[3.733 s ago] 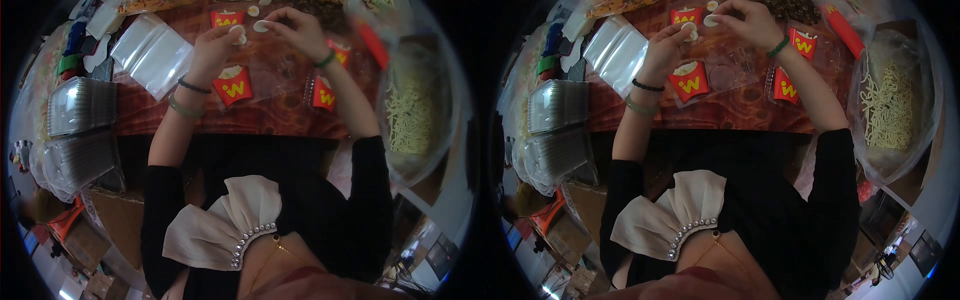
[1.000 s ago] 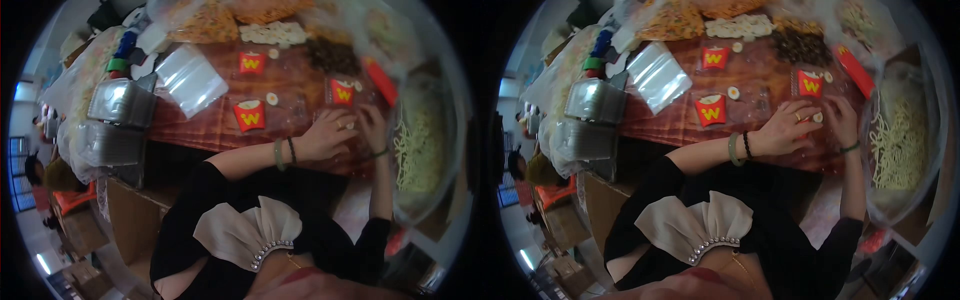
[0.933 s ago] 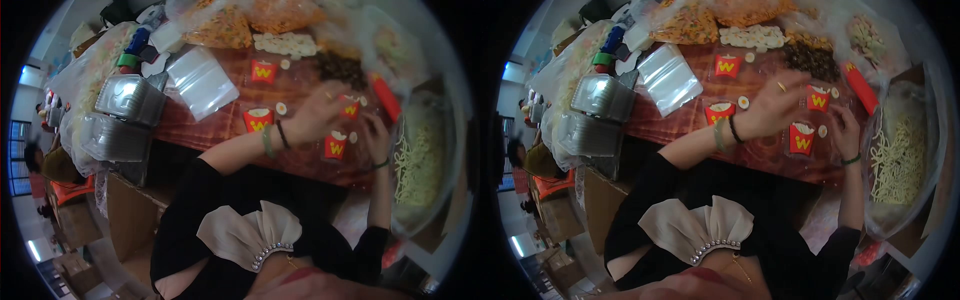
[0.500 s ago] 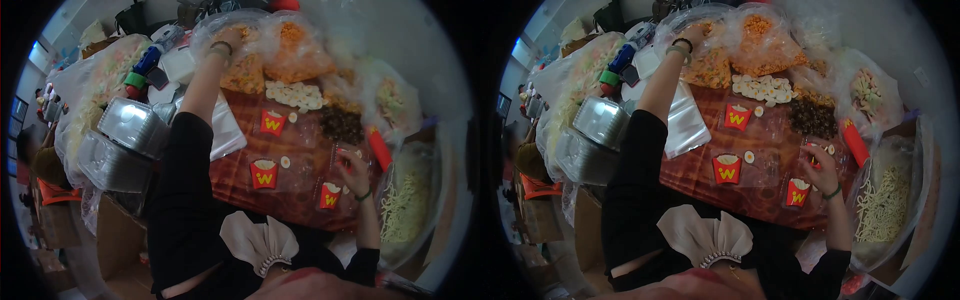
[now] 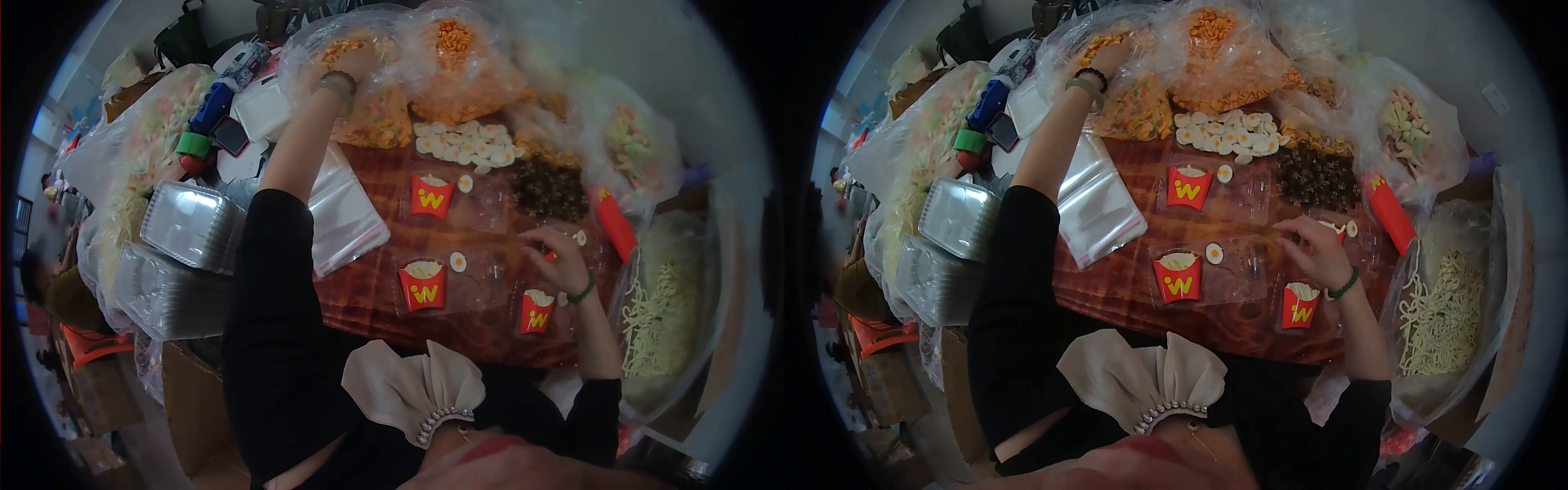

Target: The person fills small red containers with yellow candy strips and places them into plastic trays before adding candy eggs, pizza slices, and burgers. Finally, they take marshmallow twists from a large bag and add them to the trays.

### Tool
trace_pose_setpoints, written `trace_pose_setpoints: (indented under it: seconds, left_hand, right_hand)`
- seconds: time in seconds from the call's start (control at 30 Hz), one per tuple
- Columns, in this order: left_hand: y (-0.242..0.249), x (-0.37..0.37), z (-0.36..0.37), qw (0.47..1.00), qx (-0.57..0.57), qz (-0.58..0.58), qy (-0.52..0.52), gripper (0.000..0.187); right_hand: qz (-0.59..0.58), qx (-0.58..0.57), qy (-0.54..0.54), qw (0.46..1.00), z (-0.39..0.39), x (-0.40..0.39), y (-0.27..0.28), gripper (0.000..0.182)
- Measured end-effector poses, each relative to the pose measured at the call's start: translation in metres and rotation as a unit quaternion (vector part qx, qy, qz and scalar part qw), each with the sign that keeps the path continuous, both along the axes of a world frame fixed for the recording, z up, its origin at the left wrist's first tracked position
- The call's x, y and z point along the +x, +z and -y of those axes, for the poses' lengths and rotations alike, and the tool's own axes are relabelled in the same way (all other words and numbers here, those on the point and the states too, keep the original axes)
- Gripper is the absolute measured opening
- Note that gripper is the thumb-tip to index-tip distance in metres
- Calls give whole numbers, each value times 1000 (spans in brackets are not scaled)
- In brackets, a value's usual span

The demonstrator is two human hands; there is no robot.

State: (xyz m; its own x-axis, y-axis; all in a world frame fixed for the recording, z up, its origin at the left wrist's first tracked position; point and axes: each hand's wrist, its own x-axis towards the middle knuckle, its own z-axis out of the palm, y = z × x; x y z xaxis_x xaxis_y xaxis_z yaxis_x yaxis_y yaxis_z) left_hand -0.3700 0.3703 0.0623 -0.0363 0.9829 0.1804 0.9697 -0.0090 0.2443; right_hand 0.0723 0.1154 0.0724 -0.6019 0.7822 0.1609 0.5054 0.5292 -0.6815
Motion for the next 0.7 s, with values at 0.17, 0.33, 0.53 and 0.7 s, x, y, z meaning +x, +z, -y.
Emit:
trace_pose_setpoints:
  seconds: [0.17, 0.33, 0.53, 0.7]
  left_hand:
    - [16, -2, 12, 998, 54, -11, 20, 45]
    - [-30, -64, -36, 960, 259, 75, -71, 31]
    - [-34, -39, -16, 900, 372, 222, -44, 8]
    - [51, 56, 103, 627, 270, 723, -104, 10]
  right_hand:
    - [-13, -2, 14, 1000, 6, 6, 2, 20]
    - [-15, 0, 24, 1000, 11, 5, 5, 17]
    - [-21, 13, 42, 999, 7, -16, 20, 17]
    - [-210, -47, -9, 976, -39, -82, 35, 24]
